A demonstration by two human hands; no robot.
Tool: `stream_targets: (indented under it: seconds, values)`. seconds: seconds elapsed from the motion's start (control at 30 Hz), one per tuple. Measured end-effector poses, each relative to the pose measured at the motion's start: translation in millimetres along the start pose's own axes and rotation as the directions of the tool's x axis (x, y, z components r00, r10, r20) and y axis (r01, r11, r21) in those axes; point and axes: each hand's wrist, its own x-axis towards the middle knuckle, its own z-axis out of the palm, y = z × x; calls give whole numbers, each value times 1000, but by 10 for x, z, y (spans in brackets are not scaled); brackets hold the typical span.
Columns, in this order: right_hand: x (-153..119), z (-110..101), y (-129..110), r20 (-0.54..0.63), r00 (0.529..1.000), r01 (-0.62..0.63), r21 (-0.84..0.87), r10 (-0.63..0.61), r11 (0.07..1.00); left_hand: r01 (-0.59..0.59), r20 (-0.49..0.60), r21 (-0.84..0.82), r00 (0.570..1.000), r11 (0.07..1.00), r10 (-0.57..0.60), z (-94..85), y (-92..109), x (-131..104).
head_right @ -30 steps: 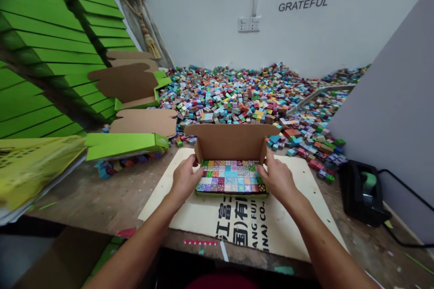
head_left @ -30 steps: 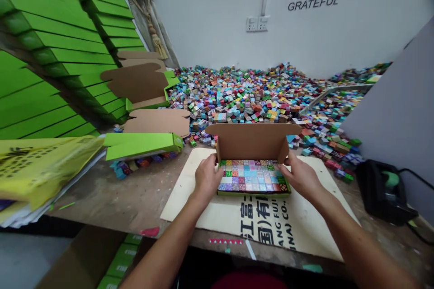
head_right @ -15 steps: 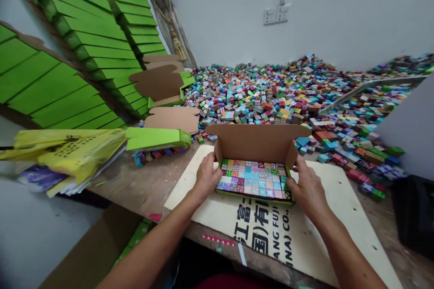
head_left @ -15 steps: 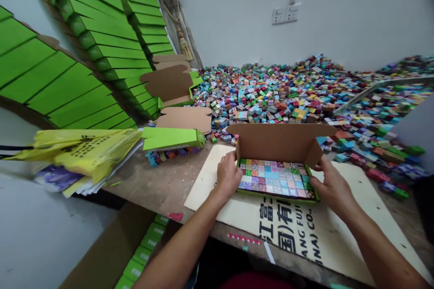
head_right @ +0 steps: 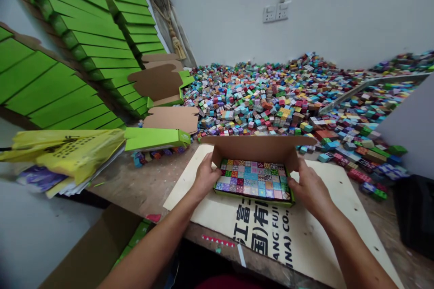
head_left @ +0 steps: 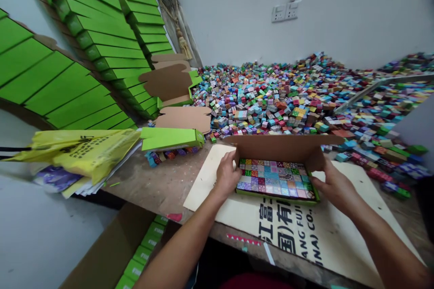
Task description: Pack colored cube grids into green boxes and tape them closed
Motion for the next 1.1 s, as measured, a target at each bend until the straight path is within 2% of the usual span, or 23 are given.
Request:
stream_targets:
  seconds: [0.13,0.27,0.4,0.53,0.63,0.77,0.9,1.0,1.1]
  values:
    - [-49,-5,-61,31,999,-27,-237,35,971,15,-19,103,1000,995,-13,-13,50,-61]
    - [-112,-24,-114,71,995,-42,-309,67,950,-29,34,177,999,984,23,-34,51,-121]
    - [-194,-89,-109,117,993,25,-102,-13,995,-105,69,115,993,988,97,-41,0,-167]
    - [-218,-250,-157,146,980,112,152,-135,982,-191,90,31,978,981,188,-92,-51,-157]
    - [-219,-319,-184,150,966,173,238,-212,956,-240,145,-18,960,971,240,-157,-110,-148]
    - [-245,-280,-109,163,958,183,291,-237,939,-286,226,-54,930,957,290,-223,-209,-193]
    - [-322,-240,41,173,945,235,226,-276,945,-302,280,9,916,953,288,-276,-268,-277]
    - [-441,-208,139,254,933,235,99,-253,967,-331,355,116,894,936,272,-326,-280,-341]
    - [-555,-94,203,295,940,188,-37,-169,982,-272,395,259,905,927,155,-334,-282,-406]
